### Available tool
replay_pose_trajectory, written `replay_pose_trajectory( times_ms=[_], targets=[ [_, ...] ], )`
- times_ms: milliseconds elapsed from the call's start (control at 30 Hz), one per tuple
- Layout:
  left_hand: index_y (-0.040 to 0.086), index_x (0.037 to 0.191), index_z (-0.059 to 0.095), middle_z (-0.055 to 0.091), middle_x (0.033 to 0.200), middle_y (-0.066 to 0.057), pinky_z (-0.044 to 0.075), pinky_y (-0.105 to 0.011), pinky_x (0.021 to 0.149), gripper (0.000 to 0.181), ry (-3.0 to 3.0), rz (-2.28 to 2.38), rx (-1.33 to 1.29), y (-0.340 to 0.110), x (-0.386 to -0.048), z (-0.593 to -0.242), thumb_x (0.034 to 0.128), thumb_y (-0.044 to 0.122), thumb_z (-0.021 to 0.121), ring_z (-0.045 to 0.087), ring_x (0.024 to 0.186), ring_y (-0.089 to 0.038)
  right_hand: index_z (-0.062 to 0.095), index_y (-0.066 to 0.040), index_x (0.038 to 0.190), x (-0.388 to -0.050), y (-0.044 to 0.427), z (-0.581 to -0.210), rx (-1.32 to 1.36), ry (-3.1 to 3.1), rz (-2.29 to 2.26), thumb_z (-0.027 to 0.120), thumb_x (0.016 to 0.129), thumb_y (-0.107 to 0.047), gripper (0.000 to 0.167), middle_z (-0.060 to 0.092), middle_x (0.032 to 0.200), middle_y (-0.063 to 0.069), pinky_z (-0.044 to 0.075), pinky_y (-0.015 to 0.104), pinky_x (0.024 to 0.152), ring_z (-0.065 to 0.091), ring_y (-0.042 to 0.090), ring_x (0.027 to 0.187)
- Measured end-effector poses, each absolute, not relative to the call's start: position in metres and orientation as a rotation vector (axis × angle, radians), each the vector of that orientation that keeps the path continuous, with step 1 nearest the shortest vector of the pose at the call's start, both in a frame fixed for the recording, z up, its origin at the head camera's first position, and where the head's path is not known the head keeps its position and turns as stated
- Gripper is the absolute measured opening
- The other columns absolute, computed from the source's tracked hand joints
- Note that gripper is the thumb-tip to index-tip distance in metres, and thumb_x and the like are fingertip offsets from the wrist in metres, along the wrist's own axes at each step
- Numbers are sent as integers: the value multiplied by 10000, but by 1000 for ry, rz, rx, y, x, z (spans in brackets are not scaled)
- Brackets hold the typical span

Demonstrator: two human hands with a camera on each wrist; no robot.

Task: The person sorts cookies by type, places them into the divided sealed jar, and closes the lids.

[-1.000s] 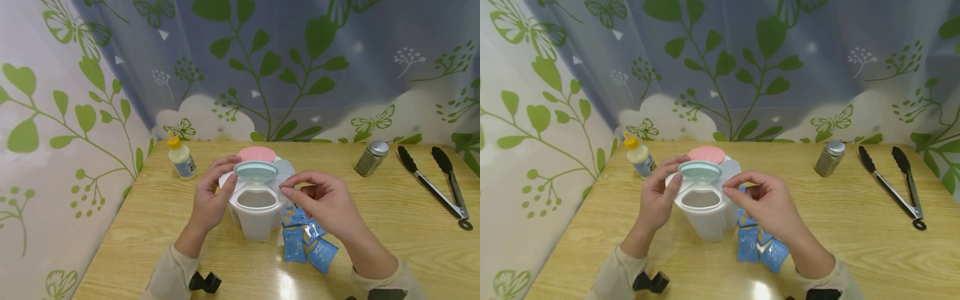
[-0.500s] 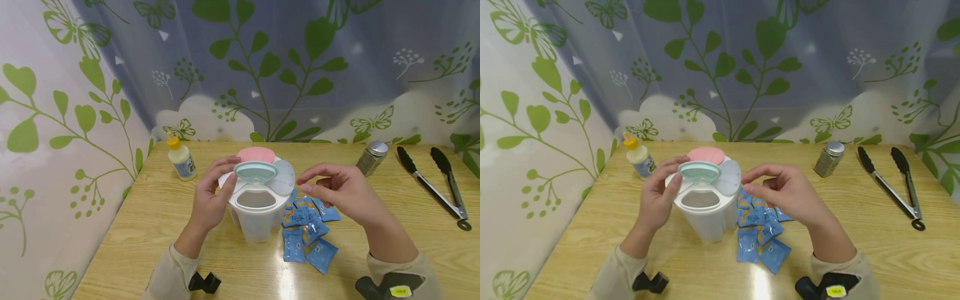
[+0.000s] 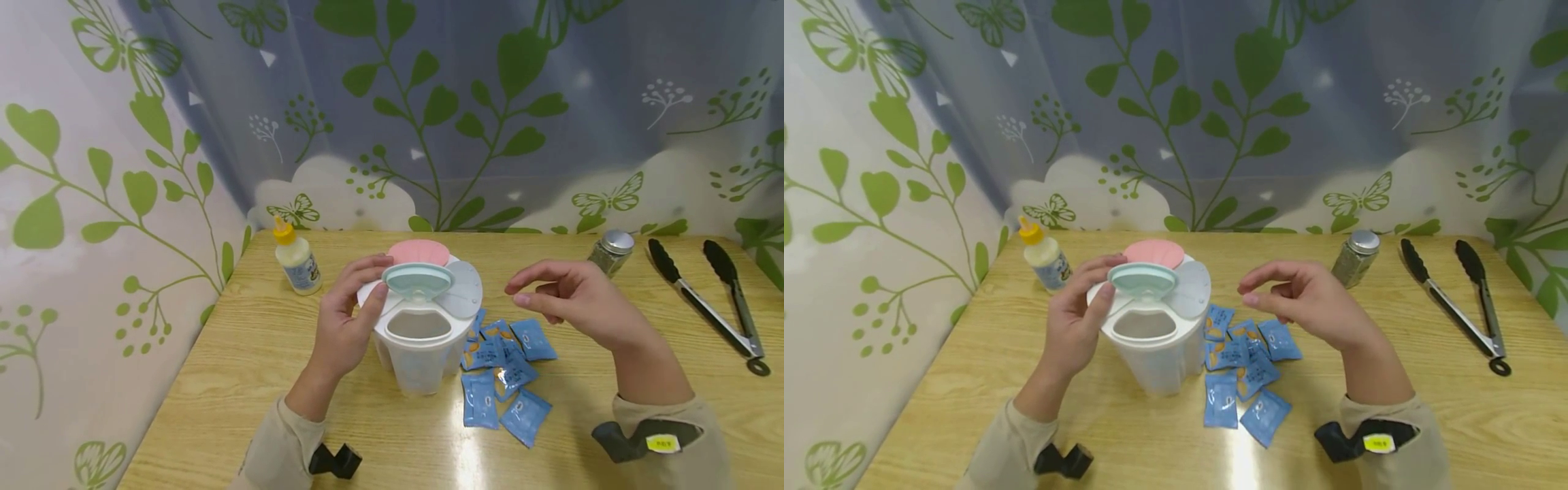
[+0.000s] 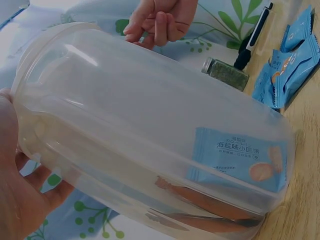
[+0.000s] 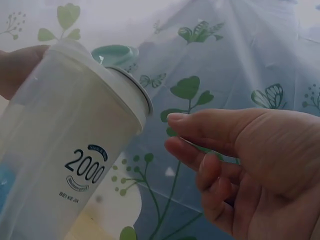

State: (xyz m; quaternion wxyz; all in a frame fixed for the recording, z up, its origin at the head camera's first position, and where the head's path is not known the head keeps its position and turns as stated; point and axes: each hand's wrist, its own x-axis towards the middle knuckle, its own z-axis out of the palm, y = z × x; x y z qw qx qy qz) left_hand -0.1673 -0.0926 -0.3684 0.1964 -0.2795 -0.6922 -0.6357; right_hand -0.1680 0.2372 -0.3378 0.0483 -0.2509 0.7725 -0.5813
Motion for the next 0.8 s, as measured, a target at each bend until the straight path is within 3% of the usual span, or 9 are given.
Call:
replay_pose_trajectory(
  times_ms=[533,800],
  targets=[
    [-53,1116,656,608,1292,-187,490,-279,1044,196,-1925,-1782,-793,-93,-167,-369,962,16,556,550,1285,-237,662,-10,1191,-189,253,-366,-690,2316,-1708,643,940,-13,251,719,1113,-69,407,327,512,503,167,572],
    [-49,1115,658,612,1290,-179,493,-284,1043,196,-1928,-1787,-792,-93,-168,-369,968,33,557,553,1280,-242,644,-10,1253,-199,268,-388,-662,2295,-1543,713,904,-69,361,702,1212,-105,541,277,638,597,124,612]
  ],
)
